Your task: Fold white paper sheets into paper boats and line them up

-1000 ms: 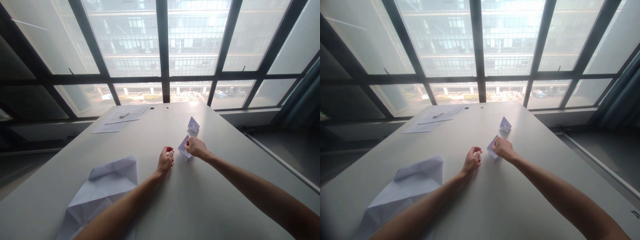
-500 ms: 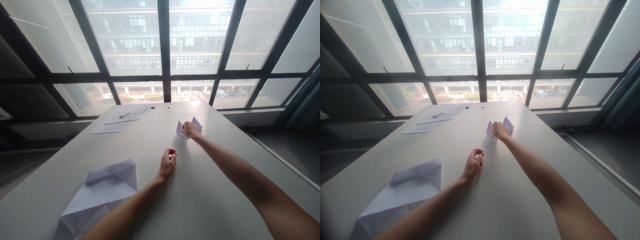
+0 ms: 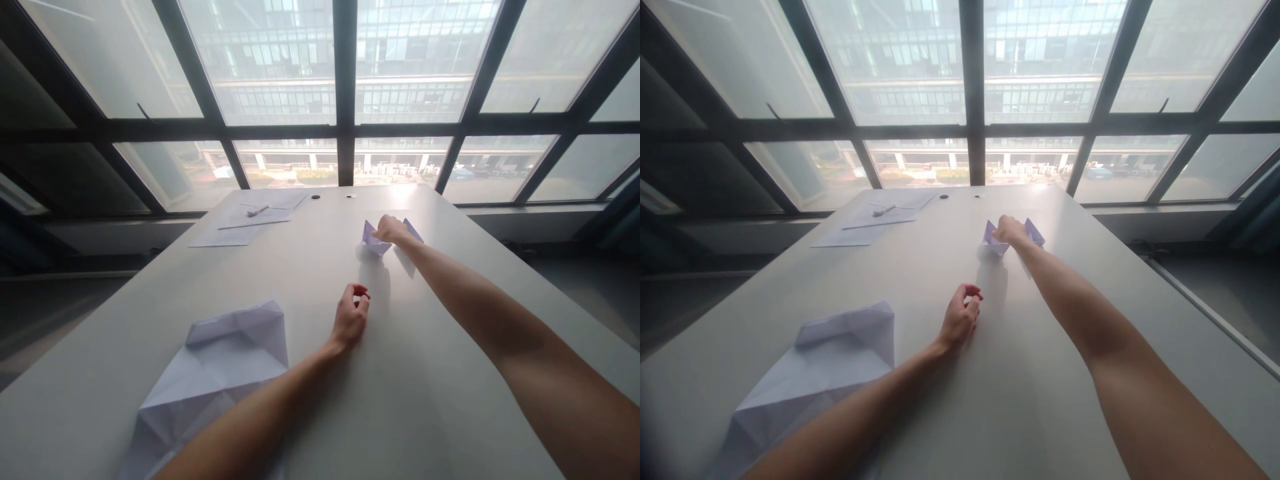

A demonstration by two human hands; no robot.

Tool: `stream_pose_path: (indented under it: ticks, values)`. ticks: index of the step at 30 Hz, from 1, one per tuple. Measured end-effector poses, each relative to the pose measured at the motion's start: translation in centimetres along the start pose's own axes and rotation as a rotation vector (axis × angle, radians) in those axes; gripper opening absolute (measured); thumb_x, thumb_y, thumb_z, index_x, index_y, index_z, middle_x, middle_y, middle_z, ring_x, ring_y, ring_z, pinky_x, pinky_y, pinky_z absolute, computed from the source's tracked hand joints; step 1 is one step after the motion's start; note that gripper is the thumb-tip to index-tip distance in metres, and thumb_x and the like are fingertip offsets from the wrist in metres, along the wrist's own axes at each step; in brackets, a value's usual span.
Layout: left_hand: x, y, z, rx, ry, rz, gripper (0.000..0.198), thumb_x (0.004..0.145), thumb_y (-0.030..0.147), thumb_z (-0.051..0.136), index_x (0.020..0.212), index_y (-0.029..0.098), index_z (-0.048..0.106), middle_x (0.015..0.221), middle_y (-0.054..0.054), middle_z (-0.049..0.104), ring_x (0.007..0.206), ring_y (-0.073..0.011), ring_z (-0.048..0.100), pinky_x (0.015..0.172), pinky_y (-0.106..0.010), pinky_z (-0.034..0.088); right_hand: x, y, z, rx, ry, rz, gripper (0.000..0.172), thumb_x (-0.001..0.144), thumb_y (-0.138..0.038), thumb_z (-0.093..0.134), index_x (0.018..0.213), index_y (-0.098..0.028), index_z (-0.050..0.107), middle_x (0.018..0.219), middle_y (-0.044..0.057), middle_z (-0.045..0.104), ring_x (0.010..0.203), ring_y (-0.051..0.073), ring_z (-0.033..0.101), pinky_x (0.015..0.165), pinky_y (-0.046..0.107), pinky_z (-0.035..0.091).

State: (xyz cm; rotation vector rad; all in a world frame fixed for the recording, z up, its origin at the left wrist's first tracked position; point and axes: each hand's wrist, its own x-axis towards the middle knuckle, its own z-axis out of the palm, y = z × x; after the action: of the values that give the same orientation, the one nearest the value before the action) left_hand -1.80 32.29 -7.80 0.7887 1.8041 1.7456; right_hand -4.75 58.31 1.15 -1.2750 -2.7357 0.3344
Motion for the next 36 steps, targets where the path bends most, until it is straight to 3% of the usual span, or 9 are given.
stream_pose_path:
  ticks: [6, 15, 36]
  values:
    - [0.0, 0.2, 0.0, 0.006, -0.015, 0.027, 0.017, 0.084, 0.025, 0.058, 0.1, 0.018, 0.059, 0.09, -0.005, 0.065, 0.06, -0.0112, 0.054, 0.052, -0.02, 0.041, 0.5, 0.7, -1.8, 0.012, -0.038, -0.018, 0.034, 0.081, -0.045, 0.069, 0.099, -0.015, 0.068, 0.092, 0.012, 0.072, 0.087, 0.023, 0.067, 0.07, 0.028, 0.05]
    - [0.0, 0.0, 0.1, 0.041, -0.019, 0.064, 0.015, 0.085, 0.022, 0.055, 0.1, 0.018, 0.058, 0.092, -0.005, 0.064, 0.061, -0.0112, 0.053, 0.054, -0.021, 0.041, 0.2, -0.8, 0.0, -0.015, -0.038, -0.035, 0.031, 0.072, -0.025, 0.075, 0.101, -0.015, 0.068, 0.096, 0.012, 0.071, 0.085, 0.024, 0.068, 0.067, 0.027, 0.05]
    - [-0.3, 0.8, 0.1, 0.049, -0.032, 0.088, 0.019, 0.08, 0.012, 0.053, 0.098, 0.017, 0.056, 0.093, -0.005, 0.063, 0.063, -0.0114, 0.054, 0.053, -0.02, 0.04, 0.2, 0.3, 0.1, -0.035, -0.03, 0.042, 0.033, 0.07, -0.025, 0.076, 0.1, -0.015, 0.067, 0.088, 0.011, 0.07, 0.082, 0.025, 0.068, 0.065, 0.029, 0.05]
